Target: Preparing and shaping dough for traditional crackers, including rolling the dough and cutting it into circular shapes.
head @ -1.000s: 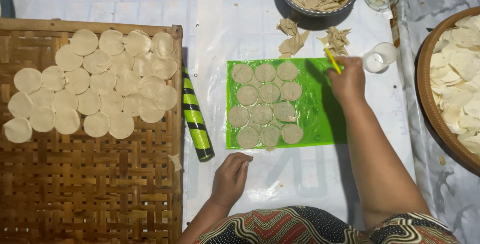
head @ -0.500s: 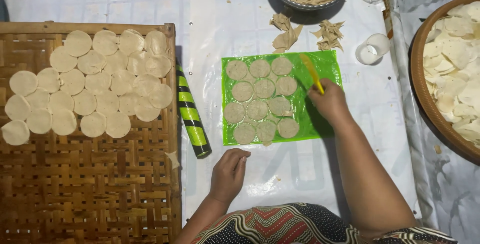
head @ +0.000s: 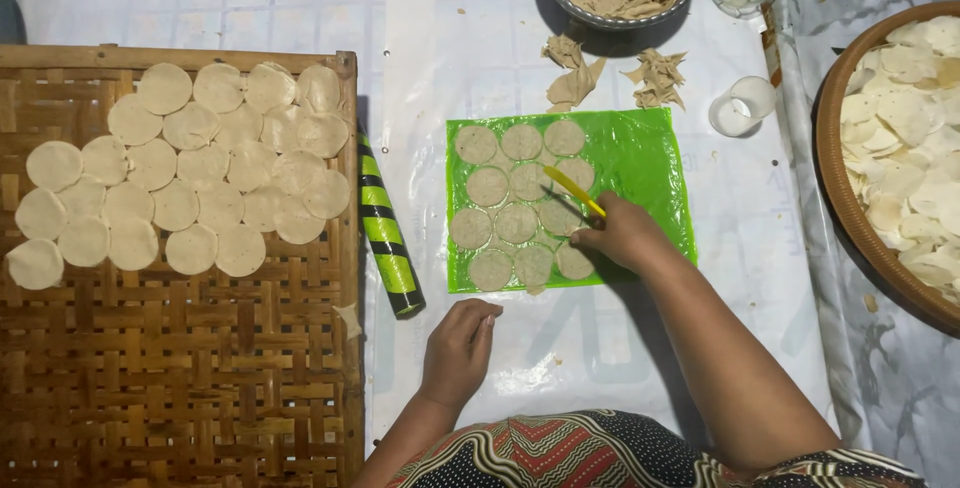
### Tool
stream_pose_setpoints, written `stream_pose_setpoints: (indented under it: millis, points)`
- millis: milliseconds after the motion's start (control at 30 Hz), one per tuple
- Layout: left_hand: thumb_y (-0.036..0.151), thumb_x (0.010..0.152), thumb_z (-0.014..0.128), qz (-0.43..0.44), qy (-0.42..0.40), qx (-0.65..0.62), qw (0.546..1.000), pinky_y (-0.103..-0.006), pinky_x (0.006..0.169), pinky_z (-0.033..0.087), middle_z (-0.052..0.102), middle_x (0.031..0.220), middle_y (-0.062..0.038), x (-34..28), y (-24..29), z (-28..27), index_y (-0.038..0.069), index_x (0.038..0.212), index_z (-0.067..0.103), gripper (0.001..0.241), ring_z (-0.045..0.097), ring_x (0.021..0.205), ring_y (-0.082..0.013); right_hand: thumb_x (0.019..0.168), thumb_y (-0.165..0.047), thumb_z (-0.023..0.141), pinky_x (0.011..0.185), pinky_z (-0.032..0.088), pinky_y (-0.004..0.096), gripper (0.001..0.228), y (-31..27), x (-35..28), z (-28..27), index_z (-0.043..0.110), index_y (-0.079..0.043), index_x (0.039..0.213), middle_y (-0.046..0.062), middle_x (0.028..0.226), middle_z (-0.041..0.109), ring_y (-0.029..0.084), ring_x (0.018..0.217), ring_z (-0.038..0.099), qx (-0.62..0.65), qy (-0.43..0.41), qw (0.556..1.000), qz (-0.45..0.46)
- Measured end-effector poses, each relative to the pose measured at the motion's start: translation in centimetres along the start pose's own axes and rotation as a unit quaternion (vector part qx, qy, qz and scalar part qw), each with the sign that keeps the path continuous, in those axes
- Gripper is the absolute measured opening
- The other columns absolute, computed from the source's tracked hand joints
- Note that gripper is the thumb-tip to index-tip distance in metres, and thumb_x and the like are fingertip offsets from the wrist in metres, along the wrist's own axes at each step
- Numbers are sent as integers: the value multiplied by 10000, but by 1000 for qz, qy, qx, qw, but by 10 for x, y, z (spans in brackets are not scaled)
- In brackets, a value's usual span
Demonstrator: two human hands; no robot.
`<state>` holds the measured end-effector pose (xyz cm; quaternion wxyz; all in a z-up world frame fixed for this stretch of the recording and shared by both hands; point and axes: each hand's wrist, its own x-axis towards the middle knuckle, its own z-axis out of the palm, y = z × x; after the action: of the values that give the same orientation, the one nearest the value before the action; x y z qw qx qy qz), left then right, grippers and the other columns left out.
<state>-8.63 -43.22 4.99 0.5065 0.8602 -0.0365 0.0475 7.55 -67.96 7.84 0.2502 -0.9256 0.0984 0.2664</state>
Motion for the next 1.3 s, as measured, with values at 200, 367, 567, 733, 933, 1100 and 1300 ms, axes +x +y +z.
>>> stream_pose_setpoints:
  millis: [200, 367, 567, 733, 933, 1100, 1300]
  points:
    - [37, 901, 621, 0, 0, 3, 1000, -285, 629, 525, 712, 1010, -42, -1, -2, 0, 63, 1025, 734, 170, 650, 723, -154, 891, -162, 740, 767, 590, 384, 220, 4, 15, 14, 703, -76, 1091, 131, 977, 750, 260, 806, 723, -46, 6, 999, -5]
    - [34, 904, 614, 5, 1, -3, 1000, -293, 659, 524, 711, 1007, -47, 1, -1, 0, 60, 1017, 726, 161, 657, 751, -168, 845, -204, 779, 773, 557, 402, 232, 41, 58, 0, 718, -58, 1015, 125, 888, 742, 291, 784, 700, -12, 48, 998, -44]
    - [42, 905, 615, 5, 3, 4, 1000, -294, 652, 524, 711, 1011, -42, 1, -3, 1, 71, 1023, 724, 163, 658, 741, -166, 842, -316, 815, 814, 562, 417, 323, 17, 25, 18, 729, -74, 1037, 121, 989, 734, 291, 850, 709, -102, -2, 994, -22]
    - [38, 903, 609, 0, -4, 10, 1000, -293, 664, 534, 710, 1023, -44, 2, -3, 1, 68, 1027, 730, 176, 671, 766, -169, 902, -232, 705, 793, 569, 400, 226, 9, 22, 7, 741, -73, 1058, 129, 951, 749, 274, 793, 707, -81, -28, 996, -15]
    - [39, 907, 609, 3, -4, 14, 1000, -286, 642, 516, 710, 1005, -37, 2, -1, 1, 71, 1022, 727, 169, 646, 726, -157, 844, -345, 837, 777, 553, 388, 356, -2, 21, 2, 716, -67, 1031, 126, 924, 748, 267, 789, 714, -70, -5, 998, 0]
    - [34, 901, 621, 3, -1, 10, 1000, -296, 651, 520, 702, 1000, -36, 2, -1, 0, 68, 1021, 732, 167, 653, 737, -168, 862, -311, 796, 773, 571, 403, 315, 16, 48, 6, 754, -45, 1027, 140, 896, 751, 284, 758, 713, -80, -22, 996, -26]
    - [52, 908, 616, -4, -5, 7, 1000, -286, 658, 523, 705, 1013, -34, 1, -4, 1, 71, 1023, 739, 169, 653, 747, -160, 885, -200, 807, 761, 537, 437, 265, 34, 102, -70, 736, -29, 1074, 170, 920, 735, 297, 786, 688, 6, 149, 989, 0]
